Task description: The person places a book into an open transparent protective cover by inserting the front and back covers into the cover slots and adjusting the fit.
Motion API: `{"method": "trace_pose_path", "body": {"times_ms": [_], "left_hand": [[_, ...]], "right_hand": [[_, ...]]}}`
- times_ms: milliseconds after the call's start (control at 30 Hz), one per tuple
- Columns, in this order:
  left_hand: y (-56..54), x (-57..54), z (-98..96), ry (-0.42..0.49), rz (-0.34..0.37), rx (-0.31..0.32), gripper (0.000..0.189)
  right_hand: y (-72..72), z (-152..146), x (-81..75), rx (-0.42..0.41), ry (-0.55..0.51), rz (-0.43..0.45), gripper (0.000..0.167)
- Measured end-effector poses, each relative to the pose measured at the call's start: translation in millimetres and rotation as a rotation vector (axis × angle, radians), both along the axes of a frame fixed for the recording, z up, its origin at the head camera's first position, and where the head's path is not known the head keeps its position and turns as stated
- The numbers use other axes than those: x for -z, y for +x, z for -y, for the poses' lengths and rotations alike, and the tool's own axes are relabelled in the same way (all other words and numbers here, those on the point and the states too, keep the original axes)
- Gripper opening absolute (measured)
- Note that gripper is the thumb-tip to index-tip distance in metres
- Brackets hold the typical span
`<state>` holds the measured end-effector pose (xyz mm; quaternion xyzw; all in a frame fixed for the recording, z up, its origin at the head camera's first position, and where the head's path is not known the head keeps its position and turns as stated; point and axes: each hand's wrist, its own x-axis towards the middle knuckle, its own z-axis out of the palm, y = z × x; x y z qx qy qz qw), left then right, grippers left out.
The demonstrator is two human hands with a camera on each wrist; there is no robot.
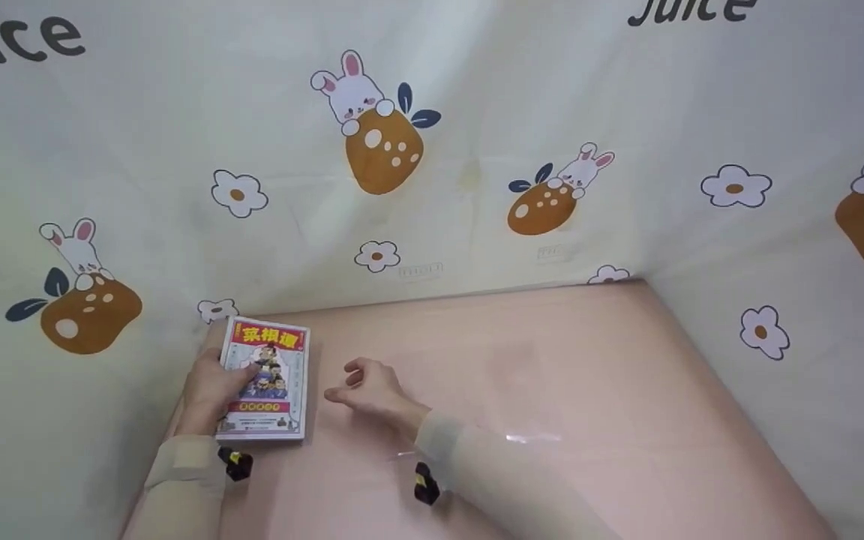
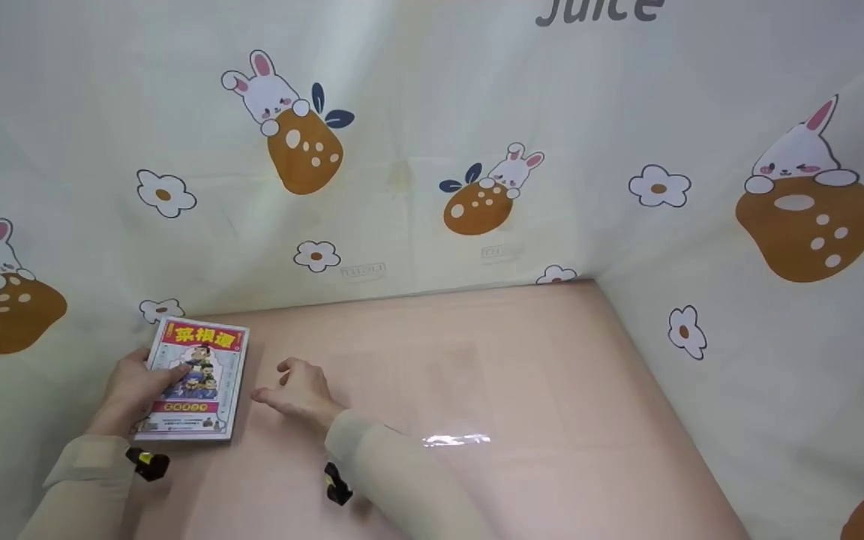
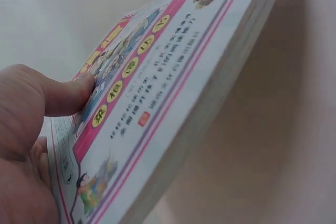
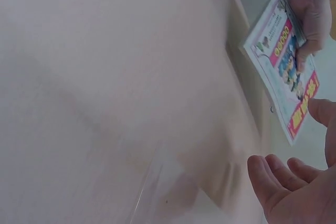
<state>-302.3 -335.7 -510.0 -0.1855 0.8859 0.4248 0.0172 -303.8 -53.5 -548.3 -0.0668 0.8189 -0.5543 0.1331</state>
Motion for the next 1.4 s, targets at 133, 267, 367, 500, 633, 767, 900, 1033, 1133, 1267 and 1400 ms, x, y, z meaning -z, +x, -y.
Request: {"method": "trace_pose_path", "body": {"times_ms": [133,267,367,500,633,767,900,1033,1133,1267,1400], "left_hand": [[-0.3,-0.3,-8.4,0.09,-0.037,0.007,0.082],[-3.6,-2.8,-14.1,0.173,-0.037,-0.006,0.078],[-7.3,-6.6,-19.1,0.211,-0.026,-0.021,0.074],[-9.5,-10.4,-24.2,0.239,-0.003,-0.03,0.072],[-10.1,-11.8,-29.5,0.268,0.005,-0.021,0.073],[-11.0,-10.9,-35.6,0.289,0.002,-0.016,0.076],[-10.8,-9.5,-42.6,0.277,-0.008,-0.008,0.072],[-9.9,-5.8,-49.4,0.257,-0.02,0.012,0.069],[-10.3,-3.9,-54.2,0.24,-0.015,0.02,0.069],[-12.7,-4.2,-60.9,0.223,-0.002,0.028,0.069],[-15.8,-4.8,-67.1,0.207,0.005,0.036,0.068]], "right_hand": [[2.1,4.4,0.7,0.016,-0.029,0.022,0.063],[2.7,9.5,-1.0,0.028,-0.061,0.036,0.065],[2.9,11.7,-4.2,0.02,-0.099,0.068,0.068],[3.3,14.7,-9.6,0.003,-0.172,0.133,0.067],[2.8,18.6,-14.3,-0.036,-0.262,0.158,0.055],[2.1,21.0,-17.9,-0.054,-0.289,0.15,0.039],[1.0,19.7,-21.6,-0.026,-0.271,0.15,0.036],[-0.9,16.9,-23.0,0.007,-0.246,0.154,0.045],[-2.6,14.3,-21.7,0.037,-0.239,0.162,0.05],[-6.1,10.3,-20.2,0.084,-0.224,0.145,0.037],[-10.5,6.4,-19.8,0.131,-0.185,0.11,0.027]]}}
